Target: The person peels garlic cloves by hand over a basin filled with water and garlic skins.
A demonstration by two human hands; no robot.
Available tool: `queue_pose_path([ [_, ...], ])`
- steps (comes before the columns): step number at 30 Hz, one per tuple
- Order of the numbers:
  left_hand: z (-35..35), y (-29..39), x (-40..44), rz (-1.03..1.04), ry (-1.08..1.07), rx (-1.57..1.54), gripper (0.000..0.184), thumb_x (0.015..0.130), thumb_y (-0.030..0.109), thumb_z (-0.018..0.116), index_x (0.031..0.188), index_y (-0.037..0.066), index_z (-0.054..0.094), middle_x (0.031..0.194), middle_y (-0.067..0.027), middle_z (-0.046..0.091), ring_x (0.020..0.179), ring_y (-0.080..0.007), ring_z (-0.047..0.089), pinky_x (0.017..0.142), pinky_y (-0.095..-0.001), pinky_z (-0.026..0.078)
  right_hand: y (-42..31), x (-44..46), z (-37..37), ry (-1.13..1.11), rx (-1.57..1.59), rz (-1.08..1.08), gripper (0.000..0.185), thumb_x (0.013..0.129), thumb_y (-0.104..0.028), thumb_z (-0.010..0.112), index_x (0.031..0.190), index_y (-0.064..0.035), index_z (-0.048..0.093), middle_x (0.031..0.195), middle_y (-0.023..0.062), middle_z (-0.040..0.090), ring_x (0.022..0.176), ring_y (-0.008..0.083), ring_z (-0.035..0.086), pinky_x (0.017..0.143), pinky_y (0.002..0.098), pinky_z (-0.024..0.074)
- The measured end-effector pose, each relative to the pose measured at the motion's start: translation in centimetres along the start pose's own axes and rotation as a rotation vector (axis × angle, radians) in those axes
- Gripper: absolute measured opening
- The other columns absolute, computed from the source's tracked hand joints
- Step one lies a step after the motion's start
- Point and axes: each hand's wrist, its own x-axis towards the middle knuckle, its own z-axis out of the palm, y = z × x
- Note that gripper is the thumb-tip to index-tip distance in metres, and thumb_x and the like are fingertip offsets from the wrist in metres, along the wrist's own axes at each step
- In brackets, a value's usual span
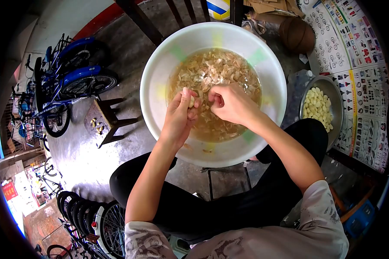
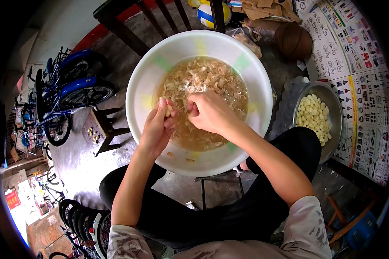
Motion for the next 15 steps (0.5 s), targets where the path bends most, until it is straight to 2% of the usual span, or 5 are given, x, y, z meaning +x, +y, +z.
queue_pose_path([
  [4,-0.4,-0.3,0.0,0.039,-0.022,0.133,0.035,0.106,0.043,0.042,0.11,0.01,0.053,0.085,0.0024,0.045,0.062,-0.0036,0.033,0.058,-0.0185,0.031,-1.1,0.1,0.0,-0.004,0.154,0.046,0.01,0.079,-0.004,0.066,0.089,-0.0002,0.067,0.073,0.0142,0.067,0.071,0.0288,0.068,0.066,0.0385,0.0522],
  [6,0.0,-0.3,-0.2,0.044,-0.034,0.191,0.038,0.106,0.045,0.041,0.111,0.01,0.054,0.085,0.0028,0.044,0.063,-0.0034,0.033,0.058,-0.0186,0.031,-1.6,0.0,0.4,0.201,0.199,-0.181,0.01,0.086,-0.001,0.063,0.095,-0.0001,0.067,0.081,0.0136,0.067,0.072,0.0276,0.067,0.065,0.0365,0.0517],
  [9,1.4,-0.1,-0.5,-0.028,0.133,0.391,0.037,0.106,0.044,0.039,0.113,0.01,0.054,0.085,0.0043,0.043,0.065,-0.0037,0.034,0.059,-0.0192,0.031,-1.1,0.0,1.2,0.257,0.25,-0.307,0.011,0.087,0.001,0.063,0.096,-0.0008,0.069,0.089,0.0123,0.066,0.074,0.0268,0.066,0.067,0.0348,0.0516],
  [13,1.4,-0.2,-0.7,-0.082,0.022,0.295,0.031,0.107,0.034,0.038,0.118,0.009,0.053,0.086,0.0051,0.045,0.066,-0.0054,0.036,0.061,-0.0187,0.033,-0.5,0.0,1.1,0.264,0.293,-0.24,0.013,0.084,0.002,0.067,0.095,-0.003,0.072,0.088,0.0104,0.064,0.076,0.0242,0.065,0.069,0.0333,0.0513],
  [15,1.4,0.0,-1.1,-0.055,-0.04,0.318,0.029,0.106,0.03,0.039,0.121,0.009,0.052,0.085,0.005,0.045,0.067,-0.006,0.037,0.062,-0.0184,0.033,-0.5,0.0,0.8,0.33,0.199,-0.346,0.018,0.081,0.002,0.07,0.097,-0.0046,0.075,0.089,0.0084,0.061,0.077,0.022,0.064,0.07,0.0324,0.0518],
])
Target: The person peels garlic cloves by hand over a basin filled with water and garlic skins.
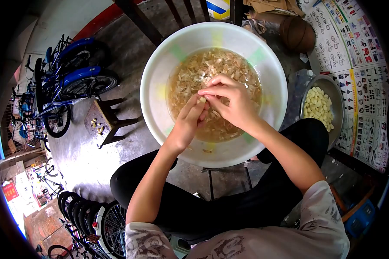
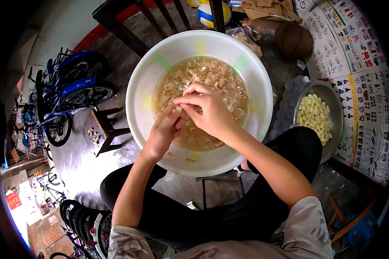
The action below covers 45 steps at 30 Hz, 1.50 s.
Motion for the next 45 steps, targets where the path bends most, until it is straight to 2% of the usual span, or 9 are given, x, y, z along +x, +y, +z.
queue_pose_path([
  [8,-0.3,0.5,-0.3,0.564,0.005,0.586,0.021,0.097,0.004,0.058,0.117,-0.003,0.059,0.099,-0.0053,0.066,0.088,-0.0065,0.057,0.075,-0.0241,0.047,-0.8,0.4,-1.2,-0.043,0.102,-0.109,0.024,0.078,0.004,0.073,0.1,-0.006,0.075,0.094,0.0073,0.059,0.081,0.0204,0.065,0.073,0.0316,0.0546],
  [19,-0.9,1.6,-1.2,0.534,0.026,0.768,0.022,0.084,0.002,0.073,0.104,-0.003,0.066,0.086,-0.0059,0.069,0.073,-0.01,0.062,0.067,-0.0265,0.05,-1.3,0.4,-2.4,-0.242,0.109,-0.098,0.019,0.081,-0.001,0.073,0.101,-0.0009,0.072,0.09,0.0069,0.067,0.079,0.0213,0.068,0.069,0.0296,0.0547],
  [22,-0.6,2.3,-1.7,0.592,0.056,0.896,0.023,0.082,0.002,0.075,0.103,-0.003,0.066,0.084,-0.0082,0.068,0.071,-0.0141,0.063,0.065,-0.0291,0.049,-1.5,-0.1,-2.1,-0.229,0.166,0.033,0.019,0.083,-0.004,0.073,0.101,-0.0004,0.07,0.091,0.0077,0.069,0.082,0.0185,0.069,0.071,0.0295,0.0552],
  [24,-0.3,2.4,-1.7,0.639,0.074,0.987,0.025,0.08,0.002,0.075,0.103,-0.003,0.066,0.083,-0.0096,0.066,0.072,-0.0168,0.063,0.066,-0.0305,0.049,-2.2,-0.4,-1.9,-0.245,0.392,0.4,0.021,0.085,-0.005,0.073,0.105,0.0013,0.068,0.096,0.0091,0.071,0.087,0.0155,0.069,0.075,0.0293,0.0556],
  [26,0.1,2.1,-1.6,0.827,0.118,1.209,0.028,0.078,0.004,0.077,0.103,-0.003,0.066,0.085,-0.0124,0.065,0.075,-0.0209,0.063,0.067,-0.0323,0.049,-1.8,-0.5,-1.3,-0.226,0.453,0.473,0.021,0.088,-0.004,0.07,0.107,0.0032,0.067,0.099,0.0104,0.07,0.09,0.0154,0.069,0.077,0.029,0.0564],
  [30,0.2,2.1,-1.3,0.766,0.152,1.127,0.022,0.085,0.002,0.071,0.105,-0.003,0.065,0.09,-0.0136,0.065,0.076,-0.0214,0.061,0.069,-0.0324,0.048,-1.4,0.1,-1.5,-0.032,0.879,0.776,0.02,0.094,-0.005,0.064,0.109,0.0081,0.065,0.104,0.0137,0.068,0.096,0.0196,0.07,0.085,0.0286,0.0584],
  [35,-0.4,1.6,-1.5,0.617,0.26,0.748,0.019,0.093,-0.001,0.055,0.11,0.001,0.063,0.087,-0.0126,0.059,0.074,-0.0252,0.061,0.066,-0.0365,0.049,-2.0,-0.1,-1.8,0.016,0.962,0.847,0.02,0.095,-0.005,0.063,0.11,0.0083,0.065,0.107,0.0145,0.068,0.094,0.0207,0.07,0.088,0.0289,0.0589],
  [40,0.6,2.3,-2.0,0.731,0.206,0.846,0.024,0.088,0.0,0.065,0.112,0.002,0.063,0.083,-0.0085,0.054,0.068,-0.0206,0.054,0.062,-0.0331,0.047,-2.4,0.0,-2.3,0.022,0.887,0.983,0.021,0.095,-0.006,0.063,0.111,0.0074,0.065,0.105,0.0135,0.069,0.091,0.0195,0.071,0.085,0.0265,0.0591],
  [45,1.0,2.0,-2.0,0.754,0.217,0.905,0.033,0.082,-0.002,0.072,0.113,0.004,0.065,0.08,-0.0067,0.051,0.066,-0.0169,0.052,0.057,-0.0295,0.045,-2.2,-0.6,-2.0,-0.046,0.895,0.803,0.021,0.094,-0.005,0.065,0.113,0.003,0.067,0.105,0.0115,0.07,0.09,0.0142,0.069,0.074,0.0237,0.057],
])
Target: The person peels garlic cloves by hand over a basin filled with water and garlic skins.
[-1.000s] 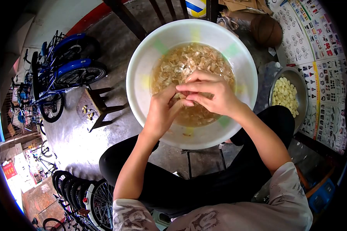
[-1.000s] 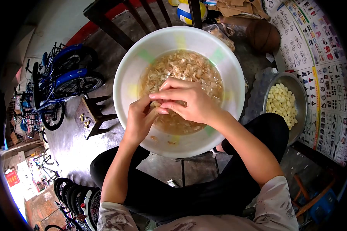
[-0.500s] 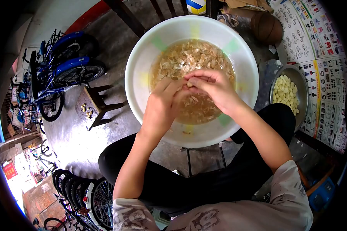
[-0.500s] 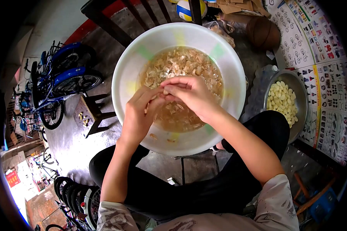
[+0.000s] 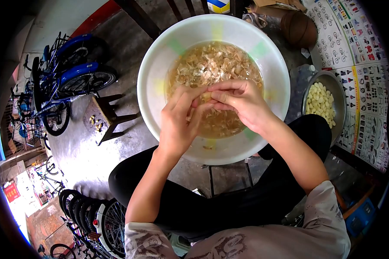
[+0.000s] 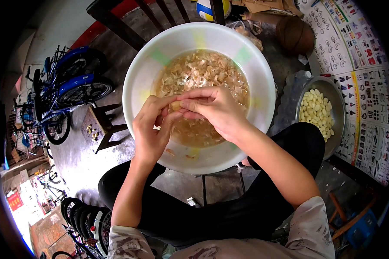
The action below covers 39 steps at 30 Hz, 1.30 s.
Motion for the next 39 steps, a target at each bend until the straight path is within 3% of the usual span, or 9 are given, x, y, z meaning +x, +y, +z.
queue_pose_path([
  [10,0.7,-0.3,-0.2,0.048,0.077,0.016,0.026,0.079,-0.002,0.075,0.104,0.002,0.068,0.084,-0.0064,0.058,0.067,-0.0138,0.054,0.056,-0.0276,0.045,-0.7,-0.3,0.6,-0.037,-0.185,-0.188,0.029,0.088,0.007,0.06,0.116,0.001,0.057,0.086,0.0023,0.061,0.075,0.0054,0.06,0.07,0.0197,0.0498],
  [15,0.9,-0.4,-0.1,0.065,0.075,0.016,0.023,0.079,-0.002,0.075,0.101,0.001,0.067,0.084,-0.0067,0.058,0.066,-0.0135,0.054,0.055,-0.0268,0.044,-0.4,-0.5,0.6,-0.049,-0.505,-0.559,0.035,0.082,0.008,0.062,0.115,-0.0022,0.059,0.084,-0.0003,0.059,0.073,0.0044,0.056,0.067,0.0196,0.0478],
  [18,1.0,-0.8,-0.1,0.083,0.055,-0.043,0.022,0.079,-0.001,0.076,0.099,0.001,0.065,0.084,-0.0074,0.058,0.066,-0.0147,0.054,0.055,-0.0272,0.044,-1.1,-1.0,0.3,-0.109,-0.526,-0.497,0.033,0.085,0.006,0.059,0.118,0.0001,0.055,0.089,0.0014,0.056,0.083,0.0072,0.056,0.077,0.023,0.0478],
  [28,-0.1,-0.8,0.3,0.21,-0.046,0.145,0.027,0.077,-0.001,0.075,0.101,0.001,0.063,0.088,-0.01,0.058,0.073,-0.0227,0.062,0.064,-0.0352,0.053,-1.5,-0.7,-1.0,-0.085,-0.15,-0.355,0.024,0.083,0.007,0.063,0.105,-0.0016,0.065,0.092,0.0047,0.063,0.079,0.0101,0.063,0.071,0.0253,0.0514],
  [30,-0.1,-0.6,0.3,0.184,-0.054,0.118,0.028,0.077,-0.001,0.075,0.102,0.001,0.062,0.089,-0.0101,0.058,0.073,-0.0234,0.063,0.063,-0.0356,0.053,-1.3,-0.2,-1.6,-0.068,-1.055,-0.737,0.018,0.081,0.007,0.064,0.096,0.0001,0.069,0.097,0.0089,0.065,0.08,0.0203,0.067,0.072,0.0305,0.0529],
  [31,0.0,-0.6,0.3,0.172,-0.062,0.126,0.028,0.077,-0.001,0.075,0.102,0.002,0.062,0.089,-0.0103,0.058,0.073,-0.024,0.063,0.063,-0.0359,0.053,-0.9,-0.3,-1.2,-0.032,-1.073,-0.802,0.014,0.079,0.005,0.066,0.091,0.0009,0.07,0.099,0.01,0.065,0.082,0.0274,0.068,0.07,0.0342,0.0535],
  [36,0.0,-0.5,0.1,0.148,-0.019,0.085,0.024,0.079,-0.004,0.074,0.1,0.001,0.064,0.088,-0.0091,0.061,0.072,-0.0184,0.059,0.06,-0.0294,0.048,-1.0,-0.9,-0.4,-0.049,-0.914,-0.754,0.012,0.084,0.001,0.067,0.096,0.0008,0.072,0.088,0.0093,0.069,0.073,0.0228,0.069,0.064,0.0313,0.0542],
  [38,-0.2,-0.9,0.3,0.279,-0.019,0.226,0.028,0.076,0.002,0.076,0.101,0.002,0.061,0.088,-0.0094,0.058,0.074,-0.0262,0.063,0.061,-0.0374,0.053,-0.7,-1.2,-0.4,-0.049,-0.542,-0.338,0.013,0.088,-0.002,0.068,0.099,0.0027,0.073,0.083,0.0106,0.073,0.072,0.0149,0.07,0.065,0.0271,0.0543],
  [39,-0.2,-1.0,0.4,0.279,-0.016,0.227,0.028,0.076,0.002,0.076,0.101,0.002,0.061,0.088,-0.0094,0.058,0.074,-0.0262,0.063,0.061,-0.0374,0.053,-0.8,-1.2,-0.3,-0.052,-0.543,-0.339,0.013,0.088,-0.002,0.068,0.099,0.0027,0.073,0.083,0.0106,0.073,0.072,0.0149,0.07,0.065,0.0271,0.0543],
])
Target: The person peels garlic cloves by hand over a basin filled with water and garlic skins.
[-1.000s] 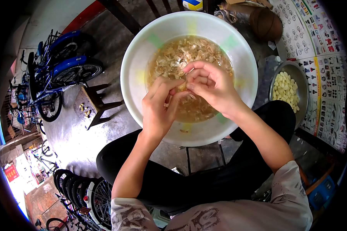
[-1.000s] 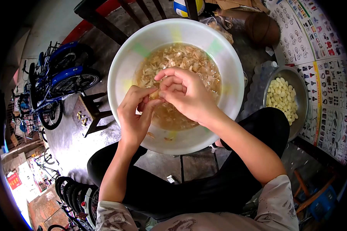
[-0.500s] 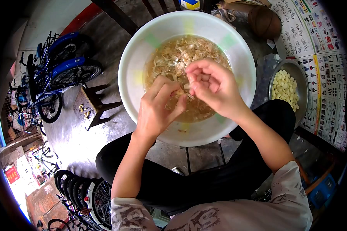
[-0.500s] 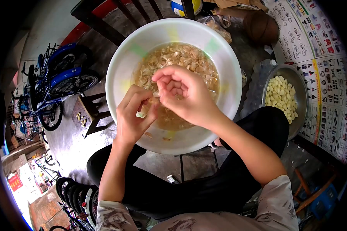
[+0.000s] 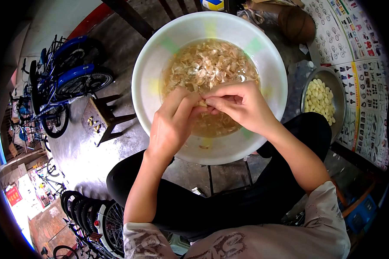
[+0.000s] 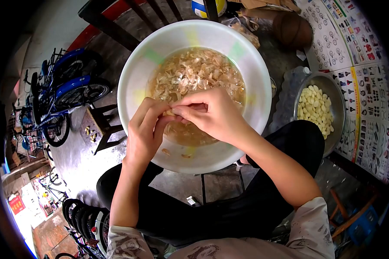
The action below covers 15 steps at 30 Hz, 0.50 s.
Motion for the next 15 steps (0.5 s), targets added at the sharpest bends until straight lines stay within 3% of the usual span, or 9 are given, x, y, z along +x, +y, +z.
queue_pose_path([
  [3,0.1,-0.06,-0.04,0.121,0.032,0.068,0.03,0.073,0.001,0.075,0.099,0.003,0.062,0.088,-0.0082,0.059,0.077,-0.0263,0.062,0.061,-0.0376,0.052,-0.08,-0.07,0.01,-0.011,0.132,0.135,0.014,0.09,-0.003,0.067,0.1,0.0053,0.073,0.083,0.0117,0.074,0.077,0.0114,0.07,0.069,0.0247,0.0553],
  [5,0.07,0.08,-0.08,0.146,0.033,0.146,0.031,0.07,0.0,0.074,0.099,0.003,0.063,0.088,-0.0077,0.059,0.078,-0.0257,0.061,0.062,-0.037,0.051,0.16,-0.13,-0.01,-0.048,0.106,0.153,0.017,0.092,0.002,0.064,0.105,0.0112,0.068,0.1,0.0154,0.071,0.088,0.0186,0.072,0.079,0.0281,0.0601],
  [15,0.83,0.19,-0.25,0.109,0.059,0.125,0.029,0.071,-0.004,0.075,0.099,0.0,0.067,0.089,-0.0111,0.064,0.078,-0.029,0.062,0.066,-0.037,0.051,-0.25,-0.37,0.67,-0.003,0.182,0.198,0.015,0.093,0.008,0.057,0.107,0.0112,0.062,0.098,0.0137,0.07,0.088,0.0191,0.072,0.081,0.0282,0.0603],
])
